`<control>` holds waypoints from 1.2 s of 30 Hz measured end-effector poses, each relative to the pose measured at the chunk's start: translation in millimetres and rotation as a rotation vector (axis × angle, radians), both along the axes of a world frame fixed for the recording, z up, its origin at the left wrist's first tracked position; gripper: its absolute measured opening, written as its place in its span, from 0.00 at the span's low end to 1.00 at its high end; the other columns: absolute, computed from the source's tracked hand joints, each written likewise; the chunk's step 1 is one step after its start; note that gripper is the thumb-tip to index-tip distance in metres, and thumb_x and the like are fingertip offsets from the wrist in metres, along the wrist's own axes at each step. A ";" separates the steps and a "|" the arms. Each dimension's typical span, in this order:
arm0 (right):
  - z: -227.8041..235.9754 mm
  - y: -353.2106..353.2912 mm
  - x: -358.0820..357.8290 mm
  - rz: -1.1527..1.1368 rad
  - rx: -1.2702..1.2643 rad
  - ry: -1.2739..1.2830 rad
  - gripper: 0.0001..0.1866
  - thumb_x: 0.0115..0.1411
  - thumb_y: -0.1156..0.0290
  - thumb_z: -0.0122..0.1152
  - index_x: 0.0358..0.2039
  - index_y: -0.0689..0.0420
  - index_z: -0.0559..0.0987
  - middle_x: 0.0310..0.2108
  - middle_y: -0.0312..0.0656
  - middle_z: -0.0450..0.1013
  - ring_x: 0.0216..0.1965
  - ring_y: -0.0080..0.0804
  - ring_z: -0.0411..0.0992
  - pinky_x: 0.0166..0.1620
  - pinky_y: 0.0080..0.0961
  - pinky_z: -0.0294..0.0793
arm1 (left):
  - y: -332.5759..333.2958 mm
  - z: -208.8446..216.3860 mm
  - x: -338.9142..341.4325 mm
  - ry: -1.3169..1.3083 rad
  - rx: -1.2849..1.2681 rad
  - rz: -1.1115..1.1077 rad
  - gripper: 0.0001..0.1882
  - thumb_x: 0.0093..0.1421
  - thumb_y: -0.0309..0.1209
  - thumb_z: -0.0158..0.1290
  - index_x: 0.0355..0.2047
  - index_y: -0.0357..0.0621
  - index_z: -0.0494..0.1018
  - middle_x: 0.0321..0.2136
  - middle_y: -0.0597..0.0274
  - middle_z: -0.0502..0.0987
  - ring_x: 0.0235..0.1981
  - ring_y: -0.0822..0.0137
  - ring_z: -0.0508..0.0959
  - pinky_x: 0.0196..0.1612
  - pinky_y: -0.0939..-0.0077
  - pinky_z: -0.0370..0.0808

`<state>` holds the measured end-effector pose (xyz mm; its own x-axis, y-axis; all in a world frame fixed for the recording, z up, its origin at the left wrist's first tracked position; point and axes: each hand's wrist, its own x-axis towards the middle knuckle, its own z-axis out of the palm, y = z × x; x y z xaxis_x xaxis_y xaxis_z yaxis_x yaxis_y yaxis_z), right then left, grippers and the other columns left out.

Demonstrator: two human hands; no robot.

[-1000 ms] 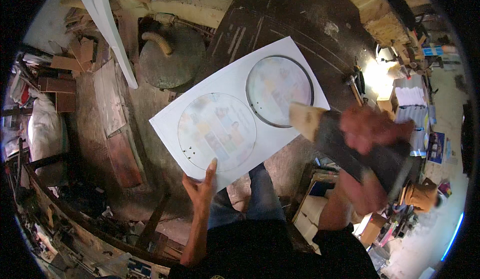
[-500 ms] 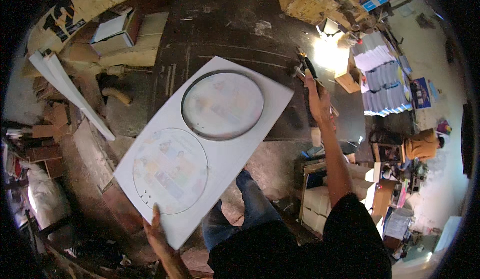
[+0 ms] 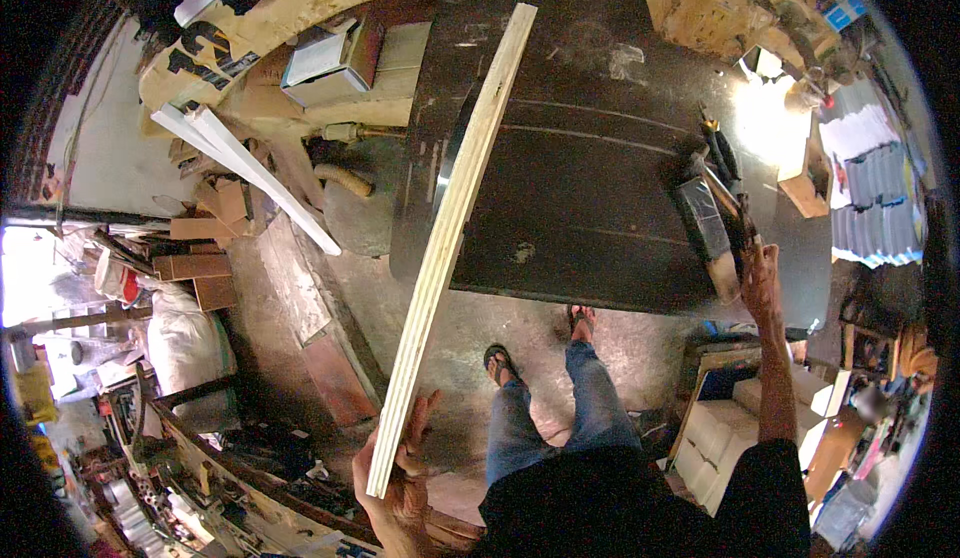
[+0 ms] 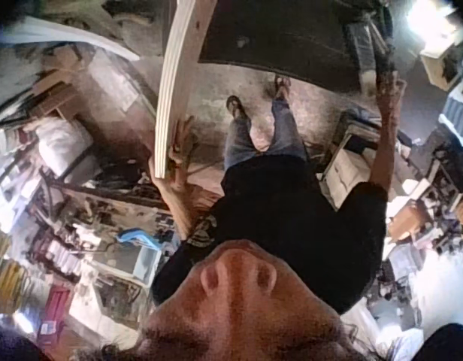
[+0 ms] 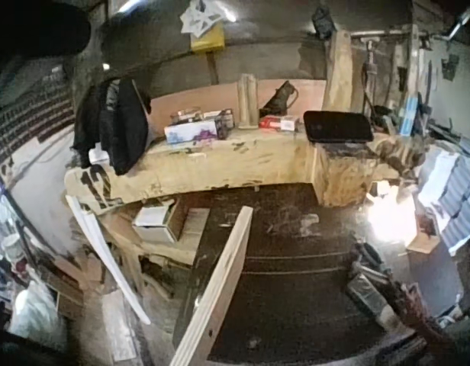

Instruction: The person fits printed circular sheets into metal rings, uses a wooden block to press the edges by hand, and hammers the assembly to secure the components.

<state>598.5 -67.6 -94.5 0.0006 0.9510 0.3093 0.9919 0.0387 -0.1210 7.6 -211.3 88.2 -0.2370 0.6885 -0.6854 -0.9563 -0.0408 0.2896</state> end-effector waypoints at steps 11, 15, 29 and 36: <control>126.7 -8.0 -216.6 0.456 -0.443 0.653 0.25 0.52 0.79 0.60 0.52 0.63 0.71 0.46 0.47 0.68 0.50 0.42 0.67 0.53 0.36 0.66 | -16.9 8.1 23.5 0.122 -0.256 0.033 0.33 0.62 0.37 0.45 0.62 0.29 0.53 0.63 0.35 0.47 0.61 0.53 0.65 0.45 0.68 0.79; 152.9 26.7 -272.8 0.578 -0.585 0.566 0.24 0.52 0.81 0.56 0.52 0.64 0.70 0.48 0.51 0.64 0.56 0.49 0.62 0.60 0.50 0.59 | -61.0 -35.5 -4.7 0.620 0.025 -0.438 0.40 0.60 0.59 0.50 0.61 0.42 0.59 0.55 0.52 0.67 0.53 0.55 0.70 0.60 0.47 0.68; 181.9 43.8 -297.1 0.607 -0.511 0.176 0.29 0.59 0.67 0.53 0.60 0.59 0.62 0.52 0.71 0.60 0.53 0.72 0.64 0.50 0.72 0.64 | -27.9 -16.3 1.3 -0.171 -0.018 -0.172 0.32 0.62 0.35 0.44 0.64 0.32 0.54 0.60 0.44 0.64 0.56 0.49 0.70 0.40 0.64 0.80; 150.8 66.7 -293.4 0.425 -0.672 0.100 0.29 0.63 0.61 0.52 0.59 0.65 0.62 0.40 0.62 0.73 0.42 0.61 0.74 0.47 0.53 0.74 | -10.8 0.2 21.6 0.249 -0.240 -0.258 0.20 0.64 0.31 0.43 0.49 0.26 0.68 0.30 0.54 0.76 0.21 0.68 0.73 0.26 0.76 0.74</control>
<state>305.1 -0.8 56.3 -0.4064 0.8586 -0.3125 0.8919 0.2984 -0.3399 29.2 -222.1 88.4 -0.2565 0.5752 -0.7768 -0.8260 0.2869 0.4852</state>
